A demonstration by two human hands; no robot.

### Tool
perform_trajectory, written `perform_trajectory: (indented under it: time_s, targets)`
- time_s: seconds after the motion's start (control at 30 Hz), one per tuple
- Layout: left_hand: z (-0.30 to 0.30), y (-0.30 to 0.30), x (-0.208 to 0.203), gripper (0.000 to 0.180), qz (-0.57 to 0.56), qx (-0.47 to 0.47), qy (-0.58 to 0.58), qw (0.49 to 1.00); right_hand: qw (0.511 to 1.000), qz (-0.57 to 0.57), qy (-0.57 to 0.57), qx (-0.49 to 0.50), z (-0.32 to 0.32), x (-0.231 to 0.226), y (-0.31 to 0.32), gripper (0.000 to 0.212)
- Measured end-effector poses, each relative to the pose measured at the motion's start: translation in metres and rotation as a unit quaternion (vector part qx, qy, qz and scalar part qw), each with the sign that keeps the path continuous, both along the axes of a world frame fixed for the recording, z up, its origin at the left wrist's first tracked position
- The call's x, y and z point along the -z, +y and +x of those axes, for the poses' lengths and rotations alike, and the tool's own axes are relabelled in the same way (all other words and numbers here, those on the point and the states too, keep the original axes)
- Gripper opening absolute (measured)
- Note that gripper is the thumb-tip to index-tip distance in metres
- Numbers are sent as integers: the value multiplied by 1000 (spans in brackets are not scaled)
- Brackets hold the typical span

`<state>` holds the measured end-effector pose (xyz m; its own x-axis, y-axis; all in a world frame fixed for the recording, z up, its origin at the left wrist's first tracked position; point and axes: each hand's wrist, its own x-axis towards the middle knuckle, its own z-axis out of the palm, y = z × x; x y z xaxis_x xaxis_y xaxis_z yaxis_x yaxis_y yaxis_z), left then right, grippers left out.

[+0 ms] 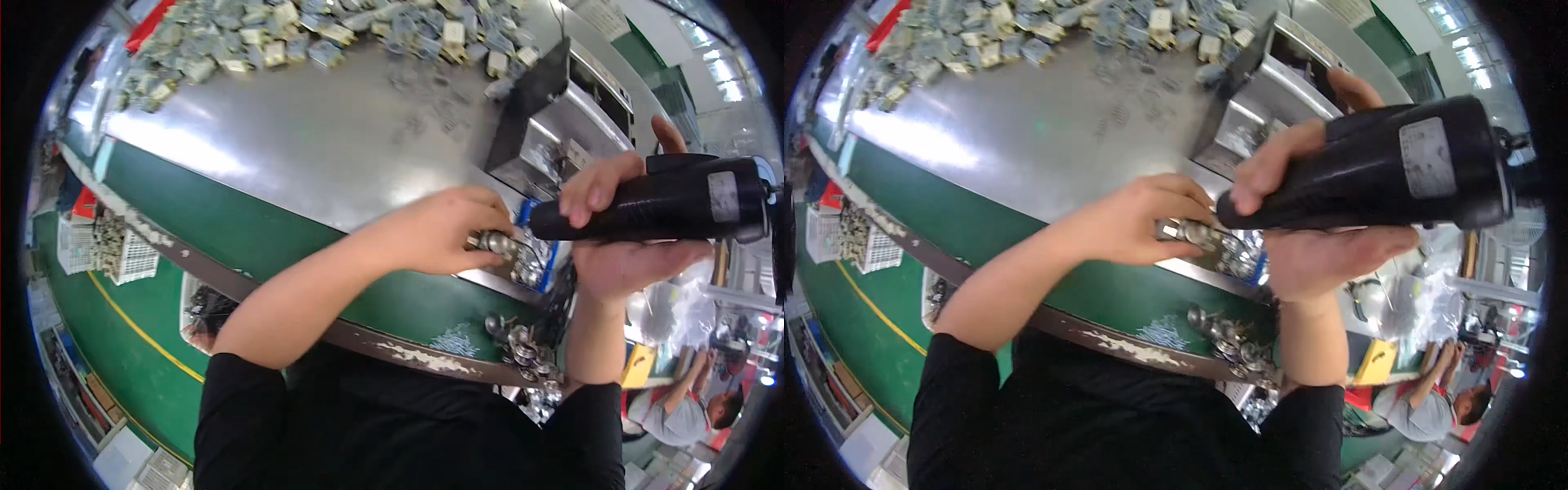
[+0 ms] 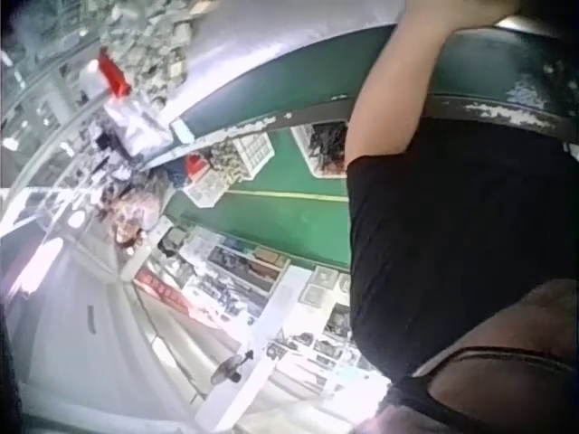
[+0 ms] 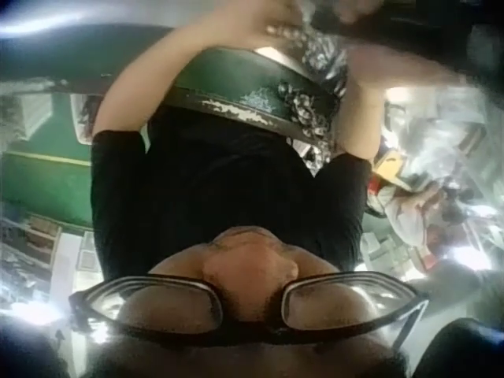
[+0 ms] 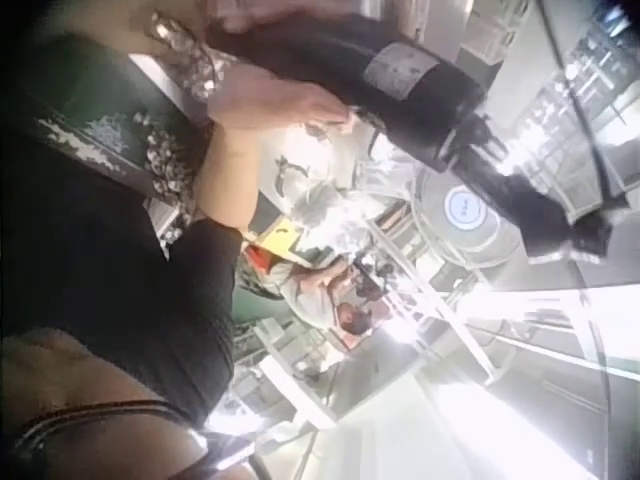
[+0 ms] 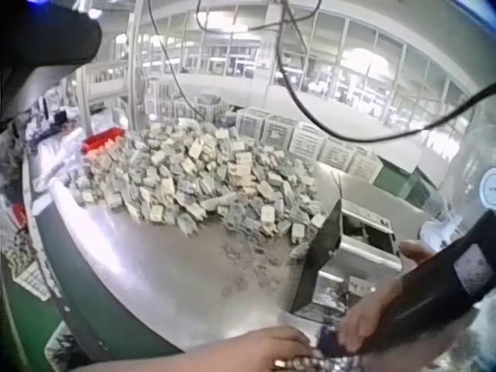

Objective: Assembling small electronic components by connecting wires and securing parts using a power tool at a workbench.

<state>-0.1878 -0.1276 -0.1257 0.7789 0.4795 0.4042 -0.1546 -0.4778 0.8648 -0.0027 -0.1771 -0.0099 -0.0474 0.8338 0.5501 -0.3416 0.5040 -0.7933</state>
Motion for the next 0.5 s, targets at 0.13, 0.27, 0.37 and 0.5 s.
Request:
perform_trajectory:
  time_s: [0.13, 0.27, 0.37, 0.5]
  targets:
    - [10, -12, 13, 36, 140, -52, -71, 986, 983, -121, -67, 121, 27, 7, -13, 102]
    - [20, -26, 16, 38, 210, -45, -115, 970, 956, -100, -151, 232, 42, 17, -32, 59]
    - [13, -32, 11, 36, 157, -55, -83, 983, 845, -24, -399, 355, 60, 35, -54, 40]
    - [2, -31, 6, 32, 156, -55, -74, 983, 648, -100, -723, 216, 49, -13, -76, 34]
